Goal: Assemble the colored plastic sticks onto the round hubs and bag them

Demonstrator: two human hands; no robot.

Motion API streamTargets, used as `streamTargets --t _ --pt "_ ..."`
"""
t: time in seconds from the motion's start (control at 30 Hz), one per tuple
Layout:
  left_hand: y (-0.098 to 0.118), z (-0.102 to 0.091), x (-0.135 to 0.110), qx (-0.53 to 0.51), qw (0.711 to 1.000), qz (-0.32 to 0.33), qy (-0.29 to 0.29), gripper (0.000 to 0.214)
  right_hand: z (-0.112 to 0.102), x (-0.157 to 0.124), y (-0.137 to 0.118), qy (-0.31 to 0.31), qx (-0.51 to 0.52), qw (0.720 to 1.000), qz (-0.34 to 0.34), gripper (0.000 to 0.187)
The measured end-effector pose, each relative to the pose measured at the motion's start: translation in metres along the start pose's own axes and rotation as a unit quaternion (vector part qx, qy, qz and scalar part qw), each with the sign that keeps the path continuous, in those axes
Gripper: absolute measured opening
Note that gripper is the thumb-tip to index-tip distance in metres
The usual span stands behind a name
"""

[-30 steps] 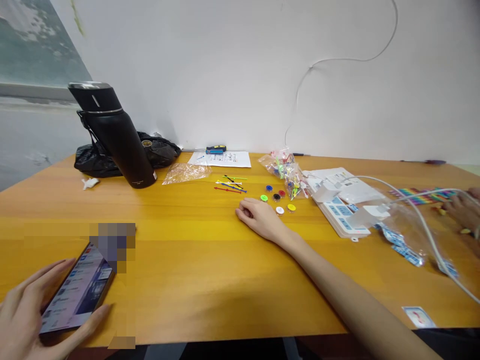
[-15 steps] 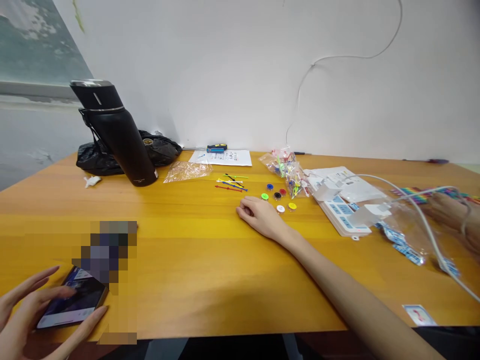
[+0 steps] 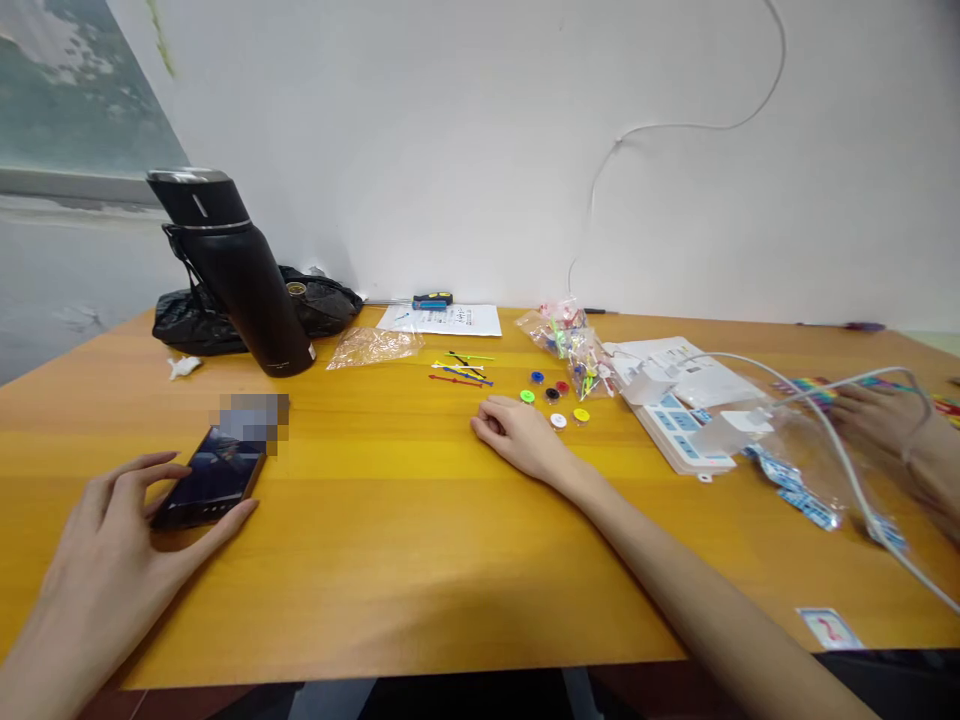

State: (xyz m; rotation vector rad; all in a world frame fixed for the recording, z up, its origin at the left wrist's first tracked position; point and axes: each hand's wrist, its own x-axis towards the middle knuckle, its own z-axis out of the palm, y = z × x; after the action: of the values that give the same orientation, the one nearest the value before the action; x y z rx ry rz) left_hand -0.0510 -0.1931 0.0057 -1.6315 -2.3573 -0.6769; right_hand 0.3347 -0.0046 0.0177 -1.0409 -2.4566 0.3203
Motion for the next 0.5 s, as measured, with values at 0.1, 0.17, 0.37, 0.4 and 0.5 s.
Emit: streamTargets --t 0.1,0.17,0.37,0.4,0.5 --pt "0.000 0.004 0.011 0.014 1.000 0.000 -0.002 0.073 0.000 0.000 0.000 0.001 -0.002 1.000 -0.002 0.029" --pt "-0.005 0.005 0.016 0.021 1.000 0.001 0.002 0.074 0.001 0.000 0.001 0.002 -0.001 1.000 -0.002 0.029" --pt "-0.020 0.010 0.026 0.038 0.999 -0.034 -0.008 0.073 0.001 0.000 0.002 0.001 0.001 1.000 -0.004 0.028" --pt "-0.021 0.010 0.027 0.036 0.999 -0.035 -0.012 0.074 0.001 0.000 0.002 0.001 0.002 1.000 -0.004 0.029" --pt "-0.023 0.010 0.031 0.032 0.999 -0.029 -0.023 0.076 0.001 0.000 0.002 0.001 0.000 1.000 -0.001 0.029"
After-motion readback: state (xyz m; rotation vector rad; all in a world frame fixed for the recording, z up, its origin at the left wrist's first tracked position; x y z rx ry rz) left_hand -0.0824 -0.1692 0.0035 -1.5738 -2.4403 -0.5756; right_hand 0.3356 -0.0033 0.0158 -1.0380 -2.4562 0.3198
